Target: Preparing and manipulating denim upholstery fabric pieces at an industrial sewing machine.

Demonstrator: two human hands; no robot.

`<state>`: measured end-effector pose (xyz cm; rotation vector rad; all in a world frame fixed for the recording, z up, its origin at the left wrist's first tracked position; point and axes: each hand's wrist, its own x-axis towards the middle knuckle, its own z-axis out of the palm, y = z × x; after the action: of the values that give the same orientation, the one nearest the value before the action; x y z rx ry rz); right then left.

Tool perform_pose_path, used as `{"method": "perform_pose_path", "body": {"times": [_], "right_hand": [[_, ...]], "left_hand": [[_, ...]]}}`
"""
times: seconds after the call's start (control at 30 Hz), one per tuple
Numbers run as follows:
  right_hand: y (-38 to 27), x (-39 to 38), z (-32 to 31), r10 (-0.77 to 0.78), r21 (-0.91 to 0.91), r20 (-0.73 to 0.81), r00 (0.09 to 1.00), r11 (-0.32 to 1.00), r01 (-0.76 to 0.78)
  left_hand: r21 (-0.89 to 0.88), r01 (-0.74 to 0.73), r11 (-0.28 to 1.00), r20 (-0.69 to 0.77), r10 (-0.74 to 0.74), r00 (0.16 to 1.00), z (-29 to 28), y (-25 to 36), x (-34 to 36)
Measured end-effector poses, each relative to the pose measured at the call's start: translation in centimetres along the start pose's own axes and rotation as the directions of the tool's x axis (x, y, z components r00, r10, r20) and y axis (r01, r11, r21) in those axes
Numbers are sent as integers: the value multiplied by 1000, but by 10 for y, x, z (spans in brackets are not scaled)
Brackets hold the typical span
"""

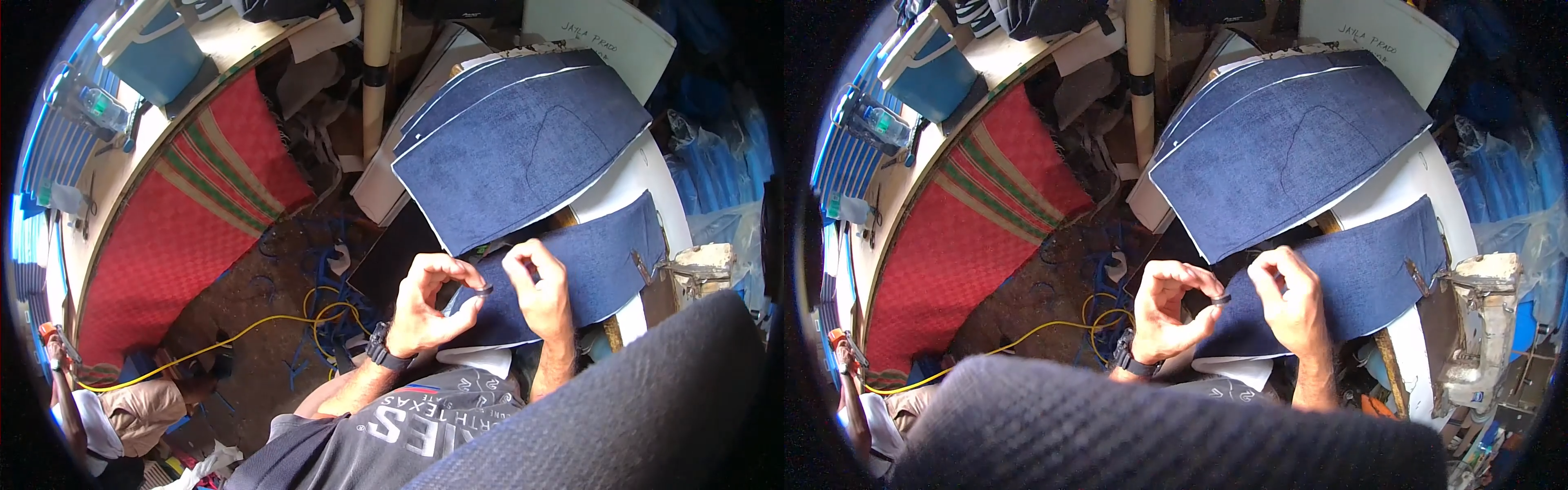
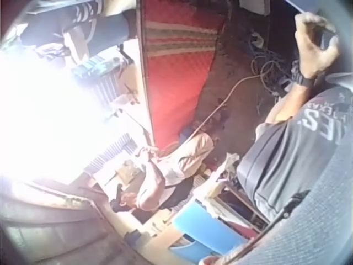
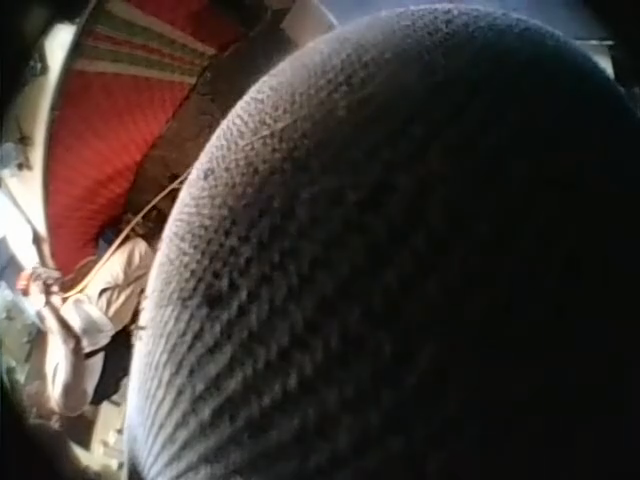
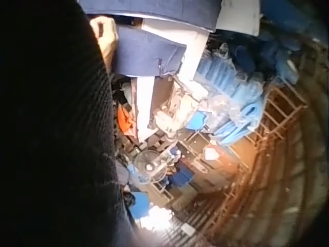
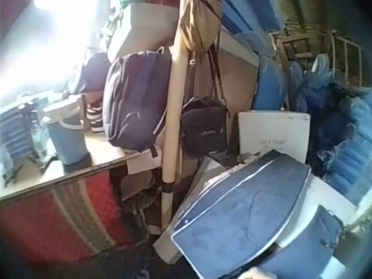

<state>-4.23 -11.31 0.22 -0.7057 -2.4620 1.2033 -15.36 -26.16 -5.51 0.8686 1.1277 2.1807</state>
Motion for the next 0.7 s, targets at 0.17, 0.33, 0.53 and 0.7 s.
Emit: {"method": "perform_pose_path", "body": {"times": [0.17, 0.33, 0.53, 0.7], "right_hand": [[-12, 7, -3, -235, -82, -152, 960, 971, 224], [-11, 3, -2, -193, 270, -52, 980, 942, 200], [-23, 5, 7, -333, 126, 38, 942, 937, 326], [-7, 6, 4, -362, 66, 68, 930, 931, 358]], "left_hand": [[-2, -45, 999, 39, 45, 998, -1, 0, 2], [-18, -31, 999, 21, 32, 999, -7, 0, 3], [-36, -17, 999, 5, 17, 1000, -1, 4, 1], [-15, 13, 1000, -70, -14, 997, -4, 3, 0]]}}
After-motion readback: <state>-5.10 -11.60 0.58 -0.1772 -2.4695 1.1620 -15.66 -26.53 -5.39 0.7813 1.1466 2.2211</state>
